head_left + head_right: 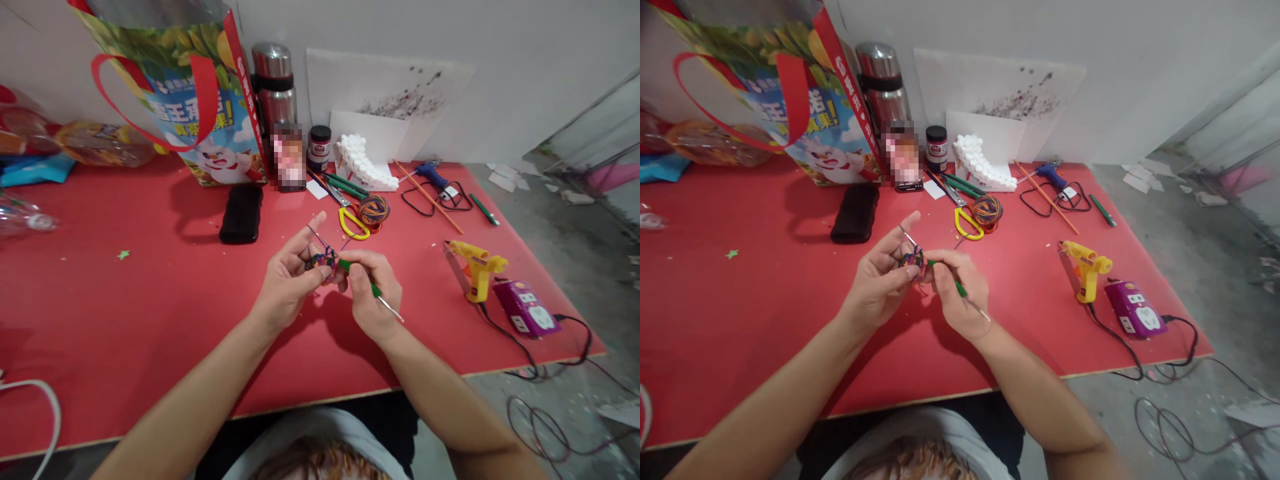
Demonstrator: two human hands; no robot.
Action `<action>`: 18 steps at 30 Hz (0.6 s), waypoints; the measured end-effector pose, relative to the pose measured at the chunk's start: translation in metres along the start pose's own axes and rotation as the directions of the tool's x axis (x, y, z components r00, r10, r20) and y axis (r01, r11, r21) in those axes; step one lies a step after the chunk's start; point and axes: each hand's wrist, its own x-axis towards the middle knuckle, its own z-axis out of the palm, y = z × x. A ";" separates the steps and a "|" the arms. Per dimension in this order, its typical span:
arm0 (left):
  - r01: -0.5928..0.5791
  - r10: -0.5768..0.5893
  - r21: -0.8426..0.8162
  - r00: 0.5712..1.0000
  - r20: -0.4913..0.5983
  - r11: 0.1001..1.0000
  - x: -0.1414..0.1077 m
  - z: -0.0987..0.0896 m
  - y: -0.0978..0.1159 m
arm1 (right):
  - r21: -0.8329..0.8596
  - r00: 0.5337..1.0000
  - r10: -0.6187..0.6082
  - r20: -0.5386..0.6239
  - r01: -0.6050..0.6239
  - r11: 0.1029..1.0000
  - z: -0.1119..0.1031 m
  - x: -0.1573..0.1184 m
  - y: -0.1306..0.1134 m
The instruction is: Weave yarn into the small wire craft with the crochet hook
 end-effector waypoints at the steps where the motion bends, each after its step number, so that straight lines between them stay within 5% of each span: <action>1: 0.010 -0.009 -0.006 1.000 0.015 1.000 0.000 -0.001 0.000 | 0.115 0.998 0.069 -0.011 -0.067 0.991 0.002 0.002 0.001; 4: 0.011 -0.015 0.056 0.997 0.075 0.998 0.000 -0.005 -0.001 | 0.344 0.975 0.206 0.089 -0.224 0.912 -0.001 0.013 0.002; 6: -0.019 0.004 0.144 0.995 0.101 0.989 0.000 -0.006 -0.001 | 0.332 0.966 0.228 0.119 -0.255 0.908 -0.006 0.019 -0.001; 9: -0.068 0.045 0.266 0.995 0.092 0.961 0.000 -0.003 -0.001 | 0.109 0.976 0.200 0.090 -0.209 0.972 -0.013 0.019 -0.009; 13: -0.109 0.107 0.321 0.994 0.023 0.941 -0.001 0.003 -0.002 | -0.323 0.999 -0.040 0.034 0.049 0.945 -0.011 0.008 -0.014; 16: -0.131 0.126 0.284 0.991 0.034 0.950 -0.001 0.003 -0.004 | -0.373 0.985 -0.170 0.029 0.169 0.912 -0.005 0.001 -0.011; 18: -0.121 0.109 0.235 0.992 0.062 0.964 -0.001 0.001 -0.004 | -0.337 0.992 -0.129 -0.013 0.118 0.934 -0.003 -0.002 -0.007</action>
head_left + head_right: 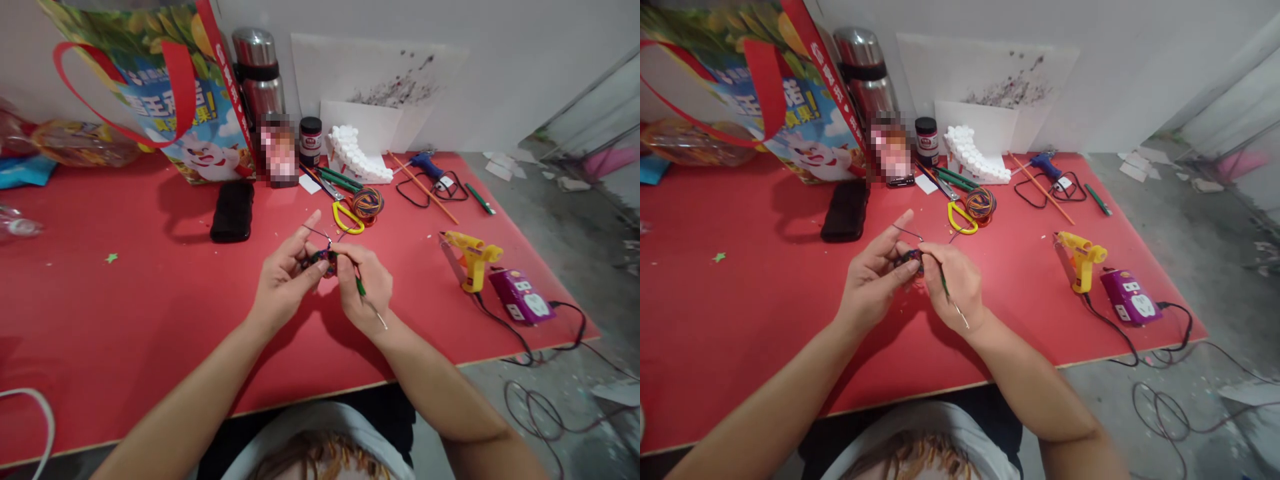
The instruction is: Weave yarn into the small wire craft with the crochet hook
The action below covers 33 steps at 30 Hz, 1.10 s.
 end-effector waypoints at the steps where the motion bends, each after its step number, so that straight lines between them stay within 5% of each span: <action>1: 0.011 -0.011 -0.031 1.000 0.015 0.999 0.000 -0.001 0.000 | 0.047 0.999 0.051 -0.013 -0.050 0.998 0.001 -0.001 0.001; 4: 0.045 -0.040 -0.130 0.998 0.043 0.990 0.002 -0.004 0.002 | 0.329 0.976 0.219 0.000 -0.206 0.922 0.004 0.003 0.004; 7: 0.093 -0.079 -0.204 0.994 0.074 0.975 0.002 -0.006 0.005 | 0.635 0.924 0.352 0.151 -0.364 0.682 0.006 0.015 0.009; 10: 0.144 -0.116 -0.181 0.981 0.158 0.973 0.000 -0.010 0.007 | 0.698 0.836 0.409 0.365 -0.536 0.475 0.004 0.028 0.016; 12: 0.155 -0.129 -0.098 0.964 0.233 0.983 -0.001 -0.013 0.008 | 0.681 0.801 0.388 0.456 -0.595 0.427 -0.002 0.034 0.021; 15: 0.132 -0.134 0.026 0.936 0.325 0.991 -0.003 -0.016 0.012 | 0.620 0.773 0.326 0.544 -0.632 0.465 -0.017 0.039 0.028; 22: 0.102 -0.181 0.219 0.908 0.378 0.970 -0.005 -0.015 0.022 | 0.530 0.823 0.284 0.491 -0.541 0.653 -0.041 0.045 0.025; 33: 0.108 -0.209 0.302 0.922 0.325 0.947 -0.004 -0.013 0.027 | 0.531 0.862 0.241 0.446 -0.472 0.704 -0.043 0.046 0.019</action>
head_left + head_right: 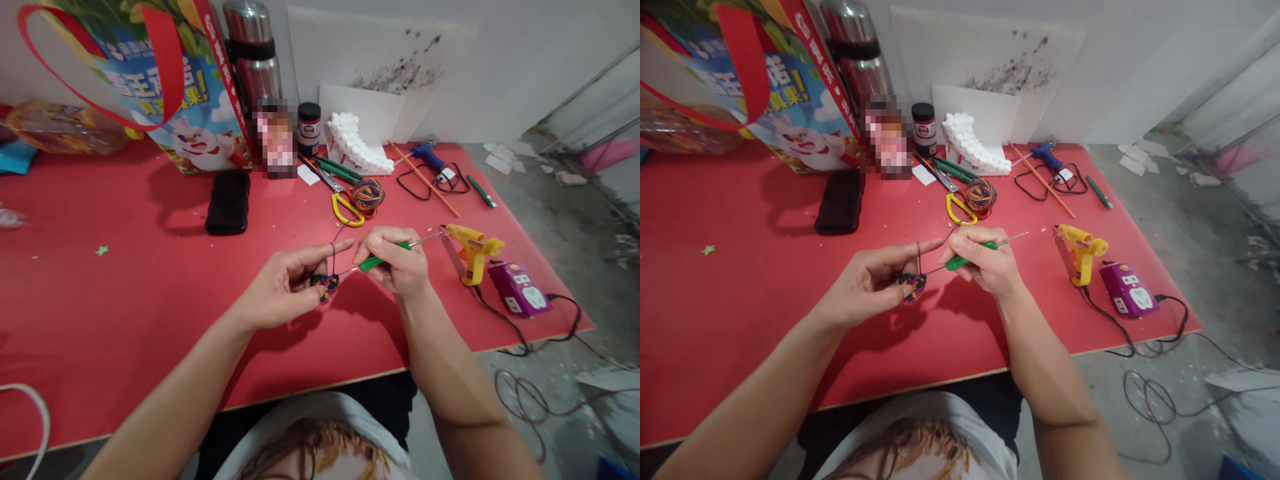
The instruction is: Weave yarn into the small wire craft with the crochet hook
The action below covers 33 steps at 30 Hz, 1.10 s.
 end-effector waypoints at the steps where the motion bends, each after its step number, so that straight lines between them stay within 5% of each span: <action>1: 0.007 -0.007 0.008 1.000 0.001 1.000 0.000 0.000 0.000 | -0.012 1.000 0.002 0.002 -0.002 1.000 0.000 0.000 0.000; 7: 0.024 -0.022 0.041 0.999 -0.029 0.999 0.000 0.002 -0.007 | -0.142 0.999 -0.036 -0.001 0.036 0.989 0.001 -0.003 -0.005; 13: 0.064 -0.055 0.051 0.985 -0.164 0.997 0.006 0.002 -0.014 | -0.466 0.953 -0.303 0.002 0.269 0.843 0.012 -0.010 -0.004; 18: 0.055 -0.088 -0.149 0.970 -0.226 0.987 0.012 0.001 -0.018 | -0.695 0.856 -0.492 0.161 0.452 0.559 0.023 -0.016 0.001; 23: 0.007 -0.183 -0.516 0.938 -0.293 0.857 0.016 0.005 -0.018 | -0.775 0.634 -0.623 0.459 0.628 0.068 0.027 -0.011 0.017; 25: 0.031 -0.239 -0.631 0.939 -0.247 0.775 0.017 0.005 -0.014 | -0.754 0.582 -0.617 0.529 0.656 -0.028 0.027 -0.008 0.021; 29: 0.109 -0.310 -0.722 0.939 -0.151 0.683 0.017 0.005 -0.009 | -0.728 0.521 -0.594 0.613 0.664 -0.168 0.028 -0.007 0.022; 33: -0.063 -0.179 -0.491 0.885 -0.429 0.869 0.014 0.011 -0.008 | -0.792 0.532 -0.613 0.583 0.541 -0.283 0.038 -0.012 0.026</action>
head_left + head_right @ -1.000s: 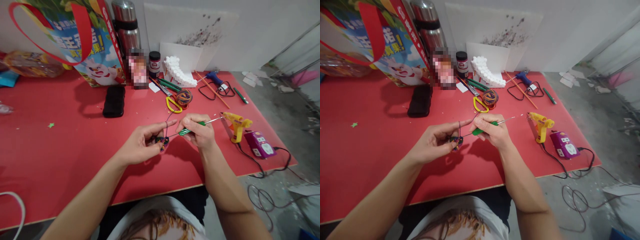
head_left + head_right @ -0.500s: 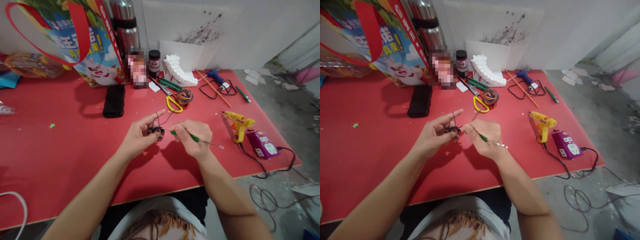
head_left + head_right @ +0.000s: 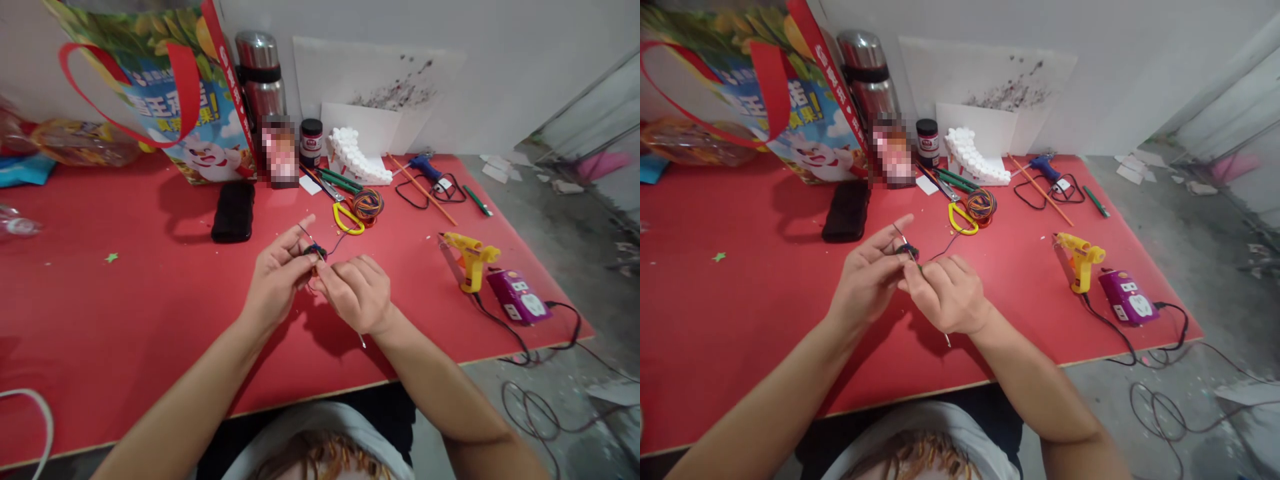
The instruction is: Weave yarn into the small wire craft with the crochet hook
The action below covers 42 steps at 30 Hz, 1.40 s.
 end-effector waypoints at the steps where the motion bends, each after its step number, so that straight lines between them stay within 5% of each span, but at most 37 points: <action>1: -0.088 0.090 0.097 0.996 -0.013 0.991 -0.002 0.001 -0.001 | -0.022 1.000 0.019 -0.001 -0.019 1.000 0.001 0.000 -0.003; 7: -0.315 0.292 0.461 0.948 0.123 0.830 -0.002 -0.006 -0.006 | 0.005 0.993 0.118 0.007 -0.118 0.993 0.001 0.000 -0.013; 12: -0.394 0.277 0.532 0.917 0.288 0.750 0.005 -0.019 -0.007 | 0.302 0.938 0.341 0.067 -0.344 0.889 -0.015 0.004 -0.009; 18: -0.324 0.149 0.528 0.926 0.347 0.785 0.007 -0.021 -0.004 | 0.517 0.721 0.620 0.308 -0.674 0.527 -0.032 0.009 0.004; 23: -0.274 0.091 0.458 0.920 0.382 0.846 0.005 -0.019 -0.002 | 0.668 0.574 0.670 0.470 -0.728 0.156 -0.033 0.008 0.018; 29: -0.085 -0.091 0.399 0.910 0.404 0.913 0.002 -0.024 0.004 | 0.643 0.401 0.606 0.687 -0.725 -0.249 -0.032 0.009 0.030; 36: -0.063 -0.054 0.260 0.905 0.421 0.963 0.004 -0.024 -0.004 | 0.655 0.411 0.522 0.747 -0.586 -0.476 -0.016 0.004 0.024; 42: -0.130 0.086 0.155 0.961 0.263 0.979 0.001 -0.005 -0.010 | 0.783 0.419 0.668 0.615 -0.426 -0.454 -0.005 0.003 0.007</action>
